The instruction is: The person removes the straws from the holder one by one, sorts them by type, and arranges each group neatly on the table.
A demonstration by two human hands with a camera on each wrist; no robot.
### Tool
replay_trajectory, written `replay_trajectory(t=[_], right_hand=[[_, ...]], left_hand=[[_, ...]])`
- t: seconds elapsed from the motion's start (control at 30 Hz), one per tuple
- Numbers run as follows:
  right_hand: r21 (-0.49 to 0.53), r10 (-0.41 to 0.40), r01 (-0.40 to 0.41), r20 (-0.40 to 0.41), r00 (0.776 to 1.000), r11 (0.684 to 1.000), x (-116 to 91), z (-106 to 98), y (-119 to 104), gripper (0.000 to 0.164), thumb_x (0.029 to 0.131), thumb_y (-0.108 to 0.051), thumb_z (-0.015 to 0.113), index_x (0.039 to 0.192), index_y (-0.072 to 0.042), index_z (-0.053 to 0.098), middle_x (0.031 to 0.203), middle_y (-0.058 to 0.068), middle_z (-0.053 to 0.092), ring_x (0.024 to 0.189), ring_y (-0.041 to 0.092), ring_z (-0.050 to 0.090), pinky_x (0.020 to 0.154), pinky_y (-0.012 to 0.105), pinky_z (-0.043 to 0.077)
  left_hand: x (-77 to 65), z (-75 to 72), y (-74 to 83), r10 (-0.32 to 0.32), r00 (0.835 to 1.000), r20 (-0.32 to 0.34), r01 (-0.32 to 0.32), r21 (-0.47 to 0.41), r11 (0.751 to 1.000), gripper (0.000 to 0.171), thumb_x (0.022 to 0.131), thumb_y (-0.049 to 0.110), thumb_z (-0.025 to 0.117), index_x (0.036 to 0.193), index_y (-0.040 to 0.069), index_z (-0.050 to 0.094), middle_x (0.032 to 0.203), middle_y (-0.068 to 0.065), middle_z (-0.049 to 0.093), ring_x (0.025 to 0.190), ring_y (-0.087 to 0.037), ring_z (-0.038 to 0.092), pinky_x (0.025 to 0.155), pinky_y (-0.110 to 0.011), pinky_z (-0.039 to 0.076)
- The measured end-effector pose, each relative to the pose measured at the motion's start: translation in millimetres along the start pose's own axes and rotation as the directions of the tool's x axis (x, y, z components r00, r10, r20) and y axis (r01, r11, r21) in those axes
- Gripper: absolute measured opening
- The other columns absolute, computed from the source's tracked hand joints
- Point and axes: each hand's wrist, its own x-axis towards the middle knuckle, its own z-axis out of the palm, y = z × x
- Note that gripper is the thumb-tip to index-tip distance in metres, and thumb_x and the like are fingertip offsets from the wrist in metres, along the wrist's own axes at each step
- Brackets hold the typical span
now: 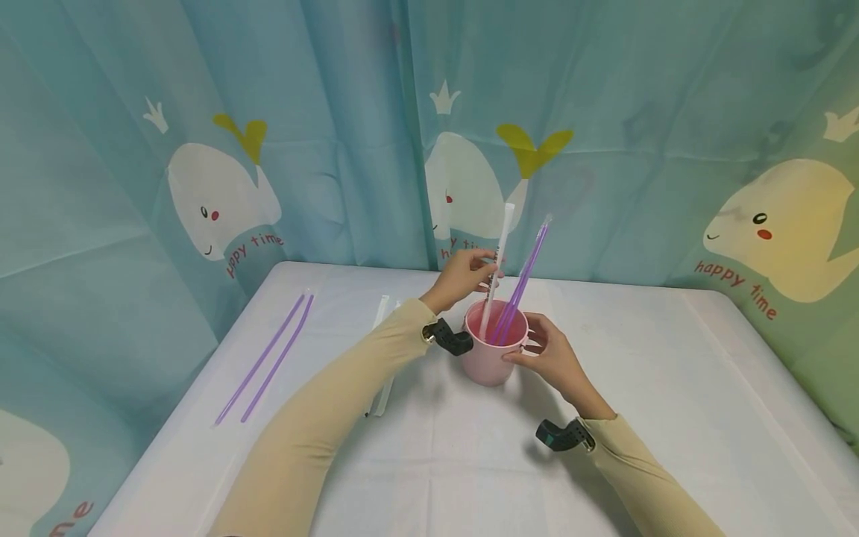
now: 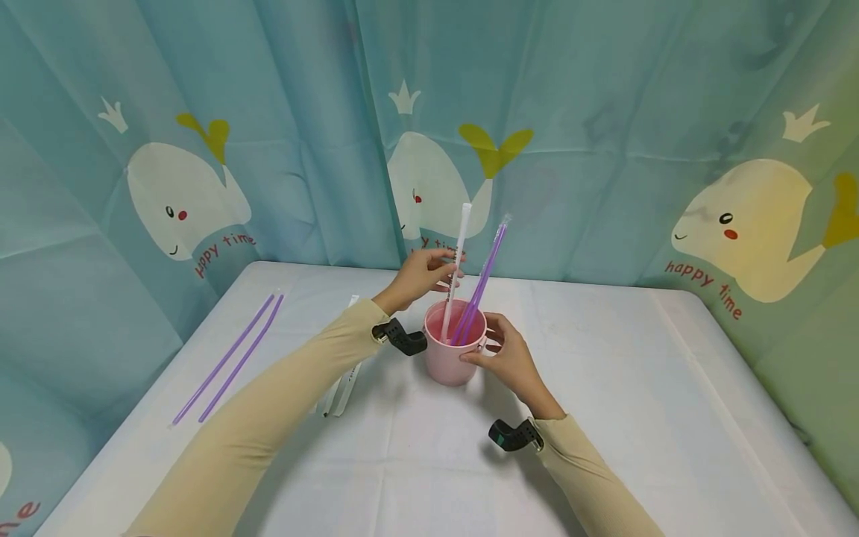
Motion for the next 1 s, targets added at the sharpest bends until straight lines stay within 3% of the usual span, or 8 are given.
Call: replay_trajectory(t=[0.4, 0.57, 1.0], right_hand=[[-0.005, -0.015, 0.014, -0.001, 1.000, 1.000, 1, 0, 2, 0.073, 0.072, -0.009, 0.080, 0.133, 0.002, 0.042, 0.133, 0.025, 0.051, 0.121, 0.041, 0.052, 0.098, 0.051, 0.047], [-0.008, -0.012, 0.012, -0.001, 1.000, 1.000, 1, 0, 2, 0.073, 0.072, -0.010, 0.081, 0.133, 0.002, 0.042, 0.134, 0.025, 0.051, 0.121, 0.041, 0.052, 0.098, 0.051, 0.047], [0.003, -0.016, 0.016, 0.004, 1.000, 1.000, 0, 0, 2, 0.072, 0.072, -0.009, 0.080, 0.133, 0.002, 0.042, 0.133, 0.024, 0.051, 0.122, 0.039, 0.051, 0.098, 0.051, 0.047]], left_hand=[[4.2, -9.4, 12.2, 0.107, 0.990, -0.096, -0.112, -0.043, 0.993, 0.030, 0.096, 0.012, 0.052, 0.124, 0.006, 0.059, 0.106, -0.020, 0.069, 0.093, -0.031, 0.069, 0.076, -0.030, 0.059], [2.5, -15.4, 19.9, 0.123, 0.984, -0.126, -0.131, -0.057, 0.990, 0.030, 0.096, 0.012, 0.053, 0.125, 0.006, 0.058, 0.107, -0.021, 0.069, 0.093, -0.031, 0.069, 0.080, -0.038, 0.057], [-7.4, -35.7, 41.2, 0.162, 0.965, -0.205, -0.181, -0.074, 0.981, 0.032, 0.095, 0.013, 0.054, 0.126, 0.002, 0.057, 0.109, -0.021, 0.068, 0.095, -0.032, 0.068, 0.078, -0.034, 0.058]])
